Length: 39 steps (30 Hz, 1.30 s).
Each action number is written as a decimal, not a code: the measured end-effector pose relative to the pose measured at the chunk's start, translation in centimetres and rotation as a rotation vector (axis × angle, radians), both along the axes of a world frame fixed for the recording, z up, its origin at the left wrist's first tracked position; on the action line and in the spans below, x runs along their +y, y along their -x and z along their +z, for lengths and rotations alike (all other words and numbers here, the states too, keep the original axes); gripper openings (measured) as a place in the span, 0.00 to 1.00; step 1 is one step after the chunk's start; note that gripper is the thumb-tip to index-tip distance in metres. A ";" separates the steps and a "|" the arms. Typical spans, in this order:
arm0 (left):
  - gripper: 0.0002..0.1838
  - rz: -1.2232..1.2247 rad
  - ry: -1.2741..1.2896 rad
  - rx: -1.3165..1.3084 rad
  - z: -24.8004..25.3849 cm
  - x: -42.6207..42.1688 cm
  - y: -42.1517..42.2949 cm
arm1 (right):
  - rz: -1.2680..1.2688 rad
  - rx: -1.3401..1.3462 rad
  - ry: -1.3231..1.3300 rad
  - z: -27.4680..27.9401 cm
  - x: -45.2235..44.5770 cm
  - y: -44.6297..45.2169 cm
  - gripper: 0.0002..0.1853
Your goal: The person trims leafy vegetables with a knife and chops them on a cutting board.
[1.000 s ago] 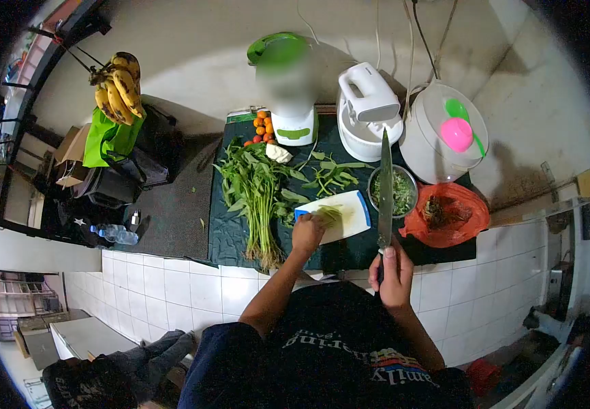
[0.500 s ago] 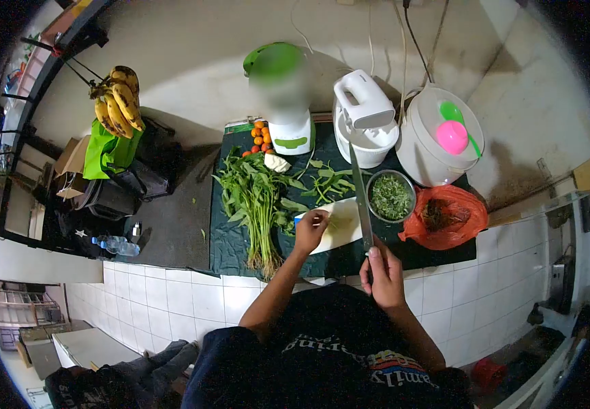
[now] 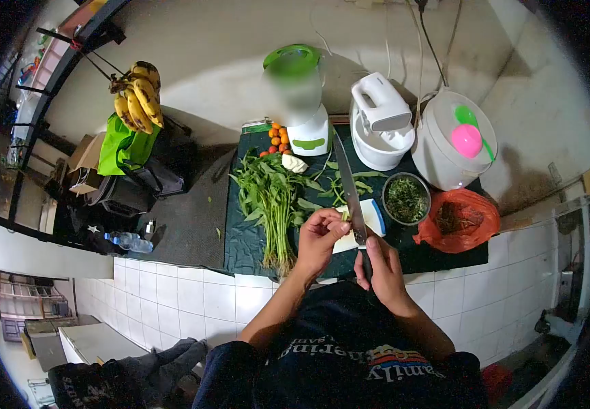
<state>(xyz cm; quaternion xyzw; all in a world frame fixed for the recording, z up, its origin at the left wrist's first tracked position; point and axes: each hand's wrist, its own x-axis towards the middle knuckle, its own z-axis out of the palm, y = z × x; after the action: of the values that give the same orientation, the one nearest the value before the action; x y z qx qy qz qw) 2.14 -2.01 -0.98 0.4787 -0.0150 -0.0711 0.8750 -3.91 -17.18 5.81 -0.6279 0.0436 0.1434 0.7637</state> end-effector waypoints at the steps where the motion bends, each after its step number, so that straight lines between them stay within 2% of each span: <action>1: 0.11 0.011 0.006 0.005 0.3 0.0 0.2 | -0.012 0.008 -0.015 0.0 0.2 0.1 0.26; 8: 0.10 0.100 -0.097 -0.038 0.6 -0.4 0.7 | 0.003 0.008 -0.059 -0.4 0.3 0.3 0.26; 21: 0.11 0.050 -0.114 -0.102 0.9 -0.2 1.3 | -0.008 -0.025 -0.025 0.7 0.3 0.9 0.27; 23: 0.11 -0.014 0.037 -0.029 1.0 -0.1 1.6 | 0.003 -0.033 -0.024 0.7 0.4 0.9 0.27; 27: 0.10 -0.045 0.154 -0.005 0.0 0.0 1.5 | 0.022 -0.060 -0.039 0.2 0.4 1.2 0.25; 32: 0.08 -0.240 0.444 0.216 0.4 0.4 1.6 | 0.032 -0.071 -0.045 0.3 0.7 1.4 0.25; 39: 0.08 -0.191 0.453 0.256 0.6 0.4 1.8 | 0.059 -0.086 -0.020 0.8 0.9 1.6 0.25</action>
<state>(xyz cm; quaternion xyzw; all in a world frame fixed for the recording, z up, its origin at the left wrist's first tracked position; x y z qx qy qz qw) 0.34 -1.59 -0.37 0.2541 0.0352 -0.2083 0.9438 -5.54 -16.24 6.57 -0.6267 -0.0093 0.1391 0.7667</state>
